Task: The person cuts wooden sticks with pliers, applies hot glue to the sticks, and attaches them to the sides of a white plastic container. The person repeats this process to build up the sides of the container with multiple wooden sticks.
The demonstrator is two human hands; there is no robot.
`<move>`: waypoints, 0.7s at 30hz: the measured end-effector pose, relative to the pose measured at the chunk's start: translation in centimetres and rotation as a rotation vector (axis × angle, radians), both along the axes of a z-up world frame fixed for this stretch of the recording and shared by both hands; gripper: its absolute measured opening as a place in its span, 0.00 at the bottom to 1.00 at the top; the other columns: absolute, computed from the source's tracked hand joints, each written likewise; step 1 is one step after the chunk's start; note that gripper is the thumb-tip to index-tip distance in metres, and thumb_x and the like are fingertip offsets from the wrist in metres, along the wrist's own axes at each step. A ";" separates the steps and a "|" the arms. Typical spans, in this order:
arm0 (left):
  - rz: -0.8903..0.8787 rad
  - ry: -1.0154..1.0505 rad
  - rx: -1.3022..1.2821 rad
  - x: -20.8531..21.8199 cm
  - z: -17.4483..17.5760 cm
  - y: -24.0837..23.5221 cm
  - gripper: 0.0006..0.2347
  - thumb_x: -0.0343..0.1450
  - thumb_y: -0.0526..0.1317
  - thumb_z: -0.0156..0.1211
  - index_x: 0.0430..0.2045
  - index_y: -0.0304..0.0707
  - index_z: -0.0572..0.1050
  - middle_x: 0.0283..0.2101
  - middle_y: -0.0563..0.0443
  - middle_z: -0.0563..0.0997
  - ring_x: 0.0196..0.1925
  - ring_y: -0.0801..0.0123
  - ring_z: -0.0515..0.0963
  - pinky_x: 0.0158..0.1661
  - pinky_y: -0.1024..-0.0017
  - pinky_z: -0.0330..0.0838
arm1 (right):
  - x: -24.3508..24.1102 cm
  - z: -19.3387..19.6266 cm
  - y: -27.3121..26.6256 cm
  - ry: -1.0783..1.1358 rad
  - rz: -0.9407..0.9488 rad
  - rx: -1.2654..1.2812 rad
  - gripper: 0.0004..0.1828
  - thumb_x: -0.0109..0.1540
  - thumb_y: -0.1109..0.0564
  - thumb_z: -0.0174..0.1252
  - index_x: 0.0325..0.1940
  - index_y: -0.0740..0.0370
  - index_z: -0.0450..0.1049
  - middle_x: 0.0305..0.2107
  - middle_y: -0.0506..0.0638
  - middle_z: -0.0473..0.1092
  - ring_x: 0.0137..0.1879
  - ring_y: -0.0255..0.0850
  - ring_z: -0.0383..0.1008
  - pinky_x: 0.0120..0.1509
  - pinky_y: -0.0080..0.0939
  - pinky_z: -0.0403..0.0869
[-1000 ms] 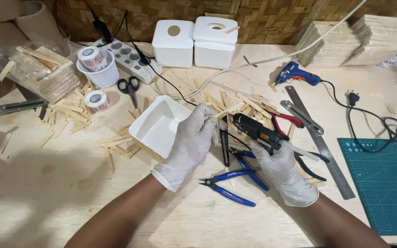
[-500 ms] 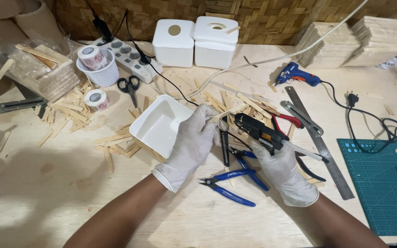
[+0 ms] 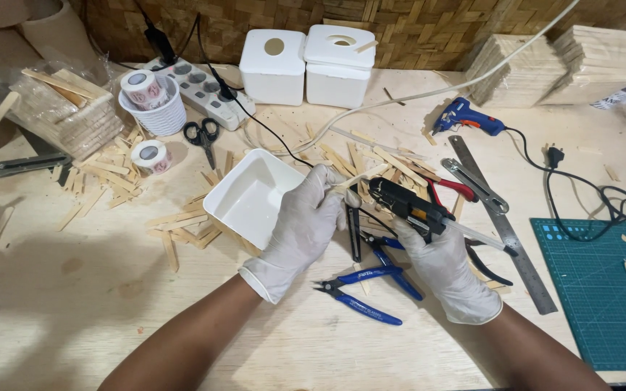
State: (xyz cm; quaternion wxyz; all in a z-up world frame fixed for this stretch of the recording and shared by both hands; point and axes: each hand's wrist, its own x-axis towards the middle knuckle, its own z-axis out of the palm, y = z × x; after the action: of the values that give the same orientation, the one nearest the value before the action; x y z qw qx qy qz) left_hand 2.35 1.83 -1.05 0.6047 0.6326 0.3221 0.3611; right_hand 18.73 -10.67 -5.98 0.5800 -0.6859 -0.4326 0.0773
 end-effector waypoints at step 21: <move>0.004 0.039 0.025 0.2 -0.1 0.0 0.07 0.70 0.29 0.48 0.33 0.37 0.75 0.23 0.47 0.84 0.14 0.74 0.76 0.20 0.79 0.66 | -0.1 0.9 -0.1 0.019 0.008 -0.036 0.09 0.58 0.58 0.72 0.42 0.58 0.83 0.24 0.49 0.77 0.31 0.33 0.74 0.40 0.37 0.76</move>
State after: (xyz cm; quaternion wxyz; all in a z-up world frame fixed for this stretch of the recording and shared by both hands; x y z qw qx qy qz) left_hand 2.52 1.83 -1.20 0.5895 0.6464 0.3307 0.3540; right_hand 18.60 -10.72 -5.08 0.5712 -0.6939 -0.4283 0.0938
